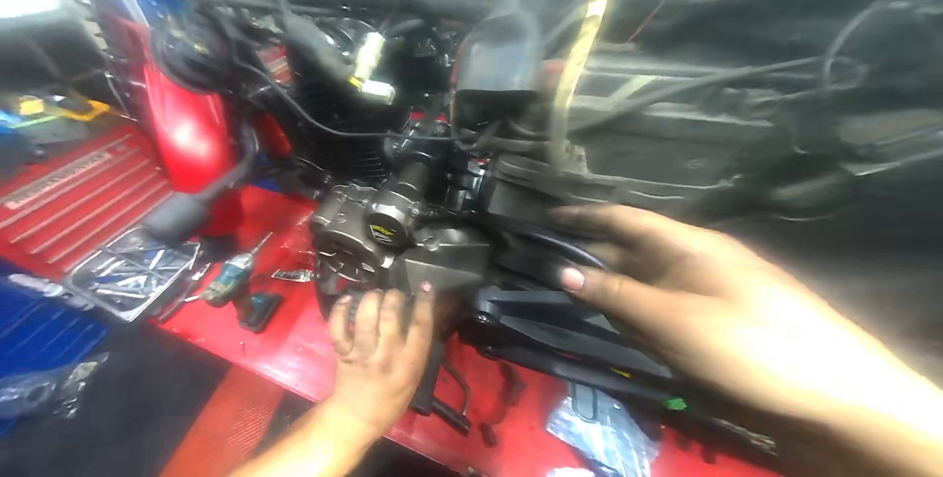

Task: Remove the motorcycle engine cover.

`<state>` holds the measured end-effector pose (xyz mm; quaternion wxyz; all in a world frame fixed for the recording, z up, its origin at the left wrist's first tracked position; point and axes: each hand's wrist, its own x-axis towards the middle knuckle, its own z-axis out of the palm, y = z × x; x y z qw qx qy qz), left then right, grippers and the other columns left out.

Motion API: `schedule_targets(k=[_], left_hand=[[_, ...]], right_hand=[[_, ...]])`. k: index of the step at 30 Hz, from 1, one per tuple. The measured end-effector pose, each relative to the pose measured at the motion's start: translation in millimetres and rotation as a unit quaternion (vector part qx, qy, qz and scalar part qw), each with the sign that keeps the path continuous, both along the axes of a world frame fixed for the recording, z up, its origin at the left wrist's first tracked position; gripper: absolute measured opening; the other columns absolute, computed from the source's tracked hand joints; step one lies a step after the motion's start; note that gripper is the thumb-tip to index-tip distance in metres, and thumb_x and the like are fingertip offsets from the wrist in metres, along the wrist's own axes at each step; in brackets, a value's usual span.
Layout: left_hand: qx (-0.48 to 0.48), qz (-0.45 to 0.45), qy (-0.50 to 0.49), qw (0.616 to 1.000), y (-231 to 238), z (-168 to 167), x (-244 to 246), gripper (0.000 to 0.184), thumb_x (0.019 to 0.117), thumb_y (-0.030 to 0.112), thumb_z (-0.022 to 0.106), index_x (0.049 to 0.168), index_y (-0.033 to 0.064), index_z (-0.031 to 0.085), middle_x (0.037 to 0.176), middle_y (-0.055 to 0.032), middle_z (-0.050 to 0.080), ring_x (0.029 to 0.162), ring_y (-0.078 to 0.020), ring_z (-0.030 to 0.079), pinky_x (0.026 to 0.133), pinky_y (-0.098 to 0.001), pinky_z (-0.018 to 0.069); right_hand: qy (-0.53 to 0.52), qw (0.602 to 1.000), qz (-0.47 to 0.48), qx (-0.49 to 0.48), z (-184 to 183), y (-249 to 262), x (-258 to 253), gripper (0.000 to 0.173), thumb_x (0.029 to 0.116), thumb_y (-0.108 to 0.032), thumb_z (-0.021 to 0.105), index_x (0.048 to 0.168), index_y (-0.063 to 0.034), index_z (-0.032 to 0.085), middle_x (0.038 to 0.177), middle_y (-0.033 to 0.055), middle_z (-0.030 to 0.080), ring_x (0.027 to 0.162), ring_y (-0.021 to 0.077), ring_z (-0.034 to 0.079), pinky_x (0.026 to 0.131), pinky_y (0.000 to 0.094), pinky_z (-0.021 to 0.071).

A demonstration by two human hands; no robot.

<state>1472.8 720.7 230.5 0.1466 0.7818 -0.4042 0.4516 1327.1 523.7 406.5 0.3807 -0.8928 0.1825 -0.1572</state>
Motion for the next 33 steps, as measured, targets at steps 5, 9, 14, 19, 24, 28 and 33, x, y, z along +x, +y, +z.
schedule_targets(k=[5,9,14,19,24,28,33], left_hand=[[-0.011,-0.019,-0.021,1.000,-19,-11,6,0.046,0.0900,0.026,0.070,0.135,0.0233,0.063,0.117,-0.0082,0.063,0.118,-0.0275,0.054,0.112,-0.0546,0.0309],[-0.025,-0.069,-0.052,0.996,-20,-23,24,0.046,0.0871,0.031,0.072,0.131,0.0209,0.064,0.116,-0.0058,0.063,0.121,-0.0253,0.053,0.117,-0.0516,0.0280],[-0.035,-0.137,-0.089,0.986,-9,-27,47,0.049,0.0837,0.040,0.076,0.127,0.0203,0.063,0.121,-0.0046,0.060,0.126,-0.0233,0.051,0.121,-0.0497,0.0238],[-0.024,-0.177,-0.092,0.980,-4,-24,57,0.048,0.0851,0.040,0.077,0.127,0.0197,0.062,0.116,-0.0037,0.060,0.122,-0.0218,0.052,0.119,-0.0481,0.0257],[-0.030,-0.225,-0.096,0.969,-11,-23,68,0.049,0.0846,0.042,0.077,0.126,0.0211,0.061,0.115,-0.0015,0.060,0.124,-0.0207,0.052,0.120,-0.0486,0.0259],[-0.101,-0.166,0.041,0.980,-4,-38,54,0.069,0.0795,0.061,0.078,0.135,0.0279,0.055,0.136,-0.0019,0.056,0.137,-0.0221,0.047,0.119,-0.0518,0.0310],[-0.311,-0.125,0.420,0.843,-9,-51,11,0.062,0.0695,0.042,0.093,0.120,0.0123,0.071,0.125,-0.0078,0.067,0.116,-0.0195,0.064,0.097,-0.0398,0.0580]], right_hand=[[-0.003,1.000,0.027,0.002,-8,-10,-2,0.050,0.0928,-0.034,0.070,0.141,-0.0294,0.058,0.080,-0.0091,0.073,0.056,0.0097,0.063,0.044,0.0282,0.0525],[-0.005,1.000,0.024,-0.010,-14,-16,-4,0.051,0.0912,-0.040,0.070,0.140,-0.0334,0.057,0.082,-0.0112,0.073,0.058,0.0081,0.064,0.046,0.0286,0.0542],[-0.008,0.999,0.014,-0.040,-20,-18,-5,0.051,0.0910,-0.045,0.068,0.139,-0.0365,0.057,0.090,-0.0157,0.074,0.067,0.0047,0.069,0.053,0.0287,0.0589],[-0.003,0.999,0.012,-0.042,-20,-19,-5,0.051,0.0911,-0.044,0.069,0.140,-0.0382,0.056,0.087,-0.0165,0.073,0.067,0.0040,0.068,0.053,0.0288,0.0588],[0.003,1.000,0.016,-0.027,-21,-24,-4,0.046,0.0905,-0.042,0.068,0.136,-0.0367,0.059,0.078,-0.0142,0.071,0.057,0.0068,0.064,0.046,0.0293,0.0549],[0.026,0.995,0.002,0.097,-31,-24,0,0.042,0.0867,-0.029,0.075,0.128,-0.0275,0.066,0.068,-0.0005,0.068,0.045,0.0147,0.057,0.038,0.0315,0.0468],[0.105,0.990,-0.042,-0.079,-44,-5,23,0.027,0.0872,-0.043,0.071,0.107,-0.0250,0.070,0.079,-0.0045,0.068,0.067,0.0126,0.065,0.058,0.0442,0.0542]])
